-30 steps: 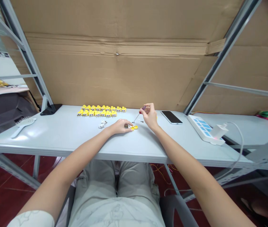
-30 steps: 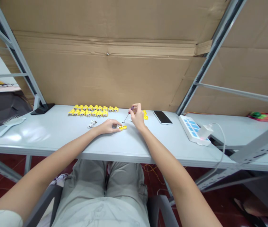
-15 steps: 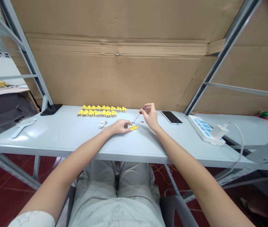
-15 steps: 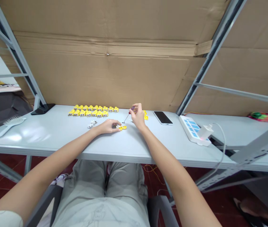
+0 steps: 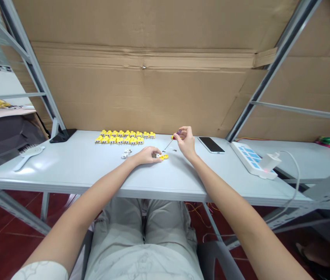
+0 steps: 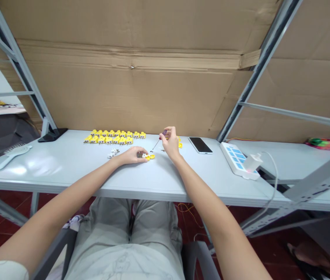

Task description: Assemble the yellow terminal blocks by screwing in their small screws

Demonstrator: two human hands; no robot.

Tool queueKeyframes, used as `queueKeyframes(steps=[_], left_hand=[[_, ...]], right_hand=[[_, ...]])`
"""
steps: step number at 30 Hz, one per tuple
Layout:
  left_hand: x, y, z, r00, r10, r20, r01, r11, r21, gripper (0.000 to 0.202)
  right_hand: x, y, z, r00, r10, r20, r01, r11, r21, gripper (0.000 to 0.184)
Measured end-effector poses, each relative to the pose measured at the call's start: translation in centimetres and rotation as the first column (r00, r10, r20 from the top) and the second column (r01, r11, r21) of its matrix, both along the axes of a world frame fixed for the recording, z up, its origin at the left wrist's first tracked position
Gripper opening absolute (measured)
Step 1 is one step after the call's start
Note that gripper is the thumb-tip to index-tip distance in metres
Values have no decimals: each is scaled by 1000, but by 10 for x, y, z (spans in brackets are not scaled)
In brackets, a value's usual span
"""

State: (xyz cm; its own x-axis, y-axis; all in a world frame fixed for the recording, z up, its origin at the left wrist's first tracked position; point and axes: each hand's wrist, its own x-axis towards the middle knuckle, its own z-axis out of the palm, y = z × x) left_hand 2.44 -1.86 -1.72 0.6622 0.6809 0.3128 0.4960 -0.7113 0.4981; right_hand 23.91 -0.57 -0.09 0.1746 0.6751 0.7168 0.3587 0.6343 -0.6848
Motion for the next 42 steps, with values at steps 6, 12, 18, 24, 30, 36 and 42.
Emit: queueKeyframes(steps=[6,12,18,24,30,36,42], left_hand=[[-4,2,0,999,43,6,-42,999,-29,43],[-3,2,-1,996,86,-2,-86,996,-11,43],[-2,3,-3,995,97,-12,-96,995,24,44],[-2,5,-5,995,102,-17,-101,993,55,43],[-2,5,-6,995,96,-3,-95,994,49,43],[-2,5,-5,996,92,-1,-92,995,40,44],[-2,5,-6,996,92,-6,-91,994,52,43]], right_hand=[[-2,-7,8,998,-10,-59,11,1000,26,35],[-11,-14,9,990,102,-99,-102,995,12,37],[-15,-15,7,985,145,-91,-146,989,-4,40],[-16,-15,6,983,158,-92,-158,987,6,42],[-16,-14,4,984,164,-66,-164,986,4,42],[-16,-15,5,982,176,-70,-176,984,0,42],[-16,-16,6,982,175,-66,-175,985,0,42]])
